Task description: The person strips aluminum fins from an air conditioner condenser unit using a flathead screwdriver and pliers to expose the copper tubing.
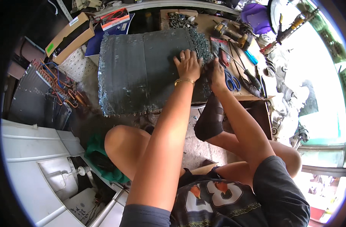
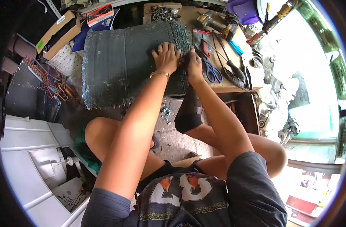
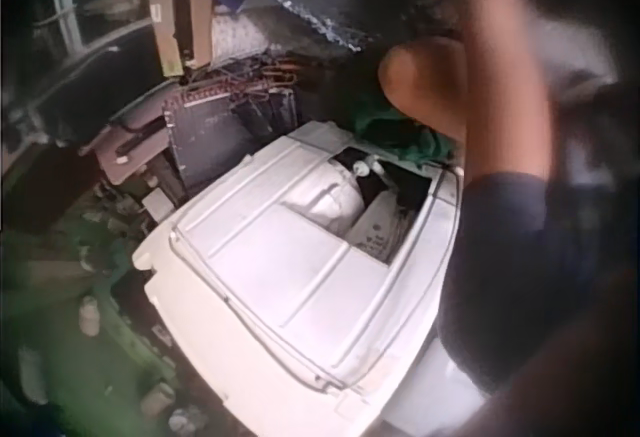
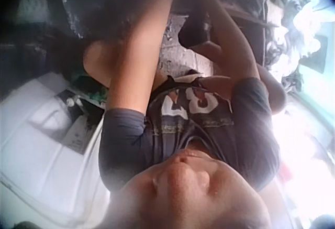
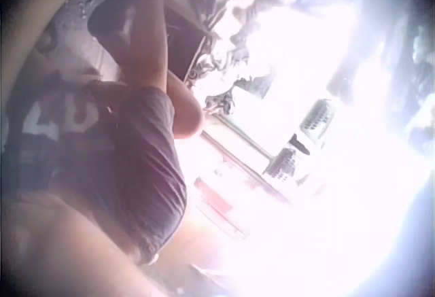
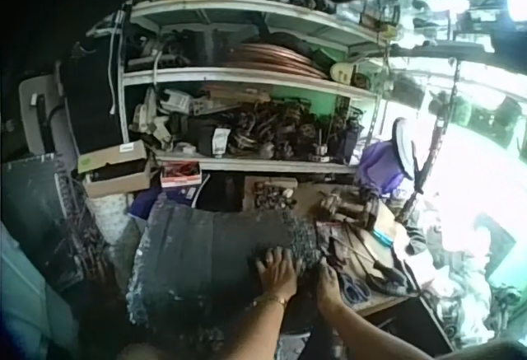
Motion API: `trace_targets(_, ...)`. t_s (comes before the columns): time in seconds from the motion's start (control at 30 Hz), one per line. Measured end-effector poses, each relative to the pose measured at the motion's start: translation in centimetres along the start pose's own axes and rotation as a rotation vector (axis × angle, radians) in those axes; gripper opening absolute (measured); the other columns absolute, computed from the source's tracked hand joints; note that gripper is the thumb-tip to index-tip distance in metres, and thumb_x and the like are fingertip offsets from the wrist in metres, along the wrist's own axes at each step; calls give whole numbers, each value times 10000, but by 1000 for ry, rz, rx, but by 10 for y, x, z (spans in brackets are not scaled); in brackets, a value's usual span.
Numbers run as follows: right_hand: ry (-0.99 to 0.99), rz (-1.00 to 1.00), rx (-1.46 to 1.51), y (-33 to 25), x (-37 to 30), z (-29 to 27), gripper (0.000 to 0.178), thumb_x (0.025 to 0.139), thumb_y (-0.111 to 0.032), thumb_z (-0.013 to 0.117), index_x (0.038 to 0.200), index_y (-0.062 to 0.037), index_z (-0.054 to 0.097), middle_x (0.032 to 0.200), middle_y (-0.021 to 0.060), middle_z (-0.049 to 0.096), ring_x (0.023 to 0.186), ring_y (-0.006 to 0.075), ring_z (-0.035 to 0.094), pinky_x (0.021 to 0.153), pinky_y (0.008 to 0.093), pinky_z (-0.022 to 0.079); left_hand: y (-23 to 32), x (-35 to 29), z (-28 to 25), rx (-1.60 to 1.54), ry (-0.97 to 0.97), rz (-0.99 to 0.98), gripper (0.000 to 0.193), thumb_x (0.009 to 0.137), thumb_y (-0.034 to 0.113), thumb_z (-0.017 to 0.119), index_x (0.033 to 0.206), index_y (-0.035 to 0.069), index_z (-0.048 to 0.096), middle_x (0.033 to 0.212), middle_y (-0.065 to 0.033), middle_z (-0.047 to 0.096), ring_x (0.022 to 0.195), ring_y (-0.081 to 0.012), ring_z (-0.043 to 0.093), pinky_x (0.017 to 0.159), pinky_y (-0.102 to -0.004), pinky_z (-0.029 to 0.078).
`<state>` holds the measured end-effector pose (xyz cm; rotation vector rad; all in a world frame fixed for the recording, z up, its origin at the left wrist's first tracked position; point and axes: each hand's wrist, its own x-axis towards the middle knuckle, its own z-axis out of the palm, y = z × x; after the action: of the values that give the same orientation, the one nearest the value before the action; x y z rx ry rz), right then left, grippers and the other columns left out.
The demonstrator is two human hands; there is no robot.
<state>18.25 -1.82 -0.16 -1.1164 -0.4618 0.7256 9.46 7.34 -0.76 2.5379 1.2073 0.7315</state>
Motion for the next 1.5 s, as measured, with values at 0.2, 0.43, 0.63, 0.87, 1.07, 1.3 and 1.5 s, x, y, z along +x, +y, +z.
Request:
trace_targets(0.2,-51,60,-17,-9,0,1,426,1141,-418,474,867,-102,552,679,-14,486,554,119,445,520,301,369,6,8,8,140,68,-70,600,1040,507,520,1582,251,493,1729,-66,319,1616,-393,172,1207,-760,110)
trace_targets(0.43,-63,2,-63,-17,-7,12,419,1144,-404,475,837,-120,495,655,-36,421,547,92,381,479,282,301,3,7,6,56,126,-75,573,1036,486,534,1552,239,525,1694,-77,381,1595,-419,227,1200,-795,62)
trace_targets(0.63,-158,-149,-148,-100,-1,36,409,1137,-394,489,835,-119,486,663,-10,443,532,109,402,495,289,331,7,4,6,197,115,-47,510,1094,459,436,1573,291,482,1709,-36,354,1585,-402,259,1184,-802,134)
trace_targets(0.87,-101,-104,-124,-101,2,26,410,1143,-426,469,861,-129,441,656,-22,369,563,113,367,540,301,323,7,29,5,128,10,-78,479,1073,456,488,1511,271,547,1551,-51,508,1486,-366,402,1154,-765,227)
trace_targets(1.07,-16,-540,-515,-53,4,6,426,1159,-386,426,1024,-48,648,896,85,672,788,204,629,794,363,524,-7,71,17,133,48,-57,495,1085,436,466,1547,264,515,1625,-14,437,1554,-359,299,1195,-736,203)
trace_targets(1.3,-244,-305,12,-40,18,16,537,1148,-479,399,721,-154,387,626,-9,363,559,146,351,568,327,329,-6,97,28,95,5,-153,500,1095,434,429,1582,338,481,1711,9,351,1610,-354,213,1238,-734,117)
trace_targets(1.5,-120,-166,-44,-67,17,28,548,1147,-484,401,698,-172,366,581,-19,360,519,126,315,547,317,297,2,95,27,105,74,-183,463,1094,400,444,1552,380,507,1691,3,381,1590,-355,264,1218,-750,161)
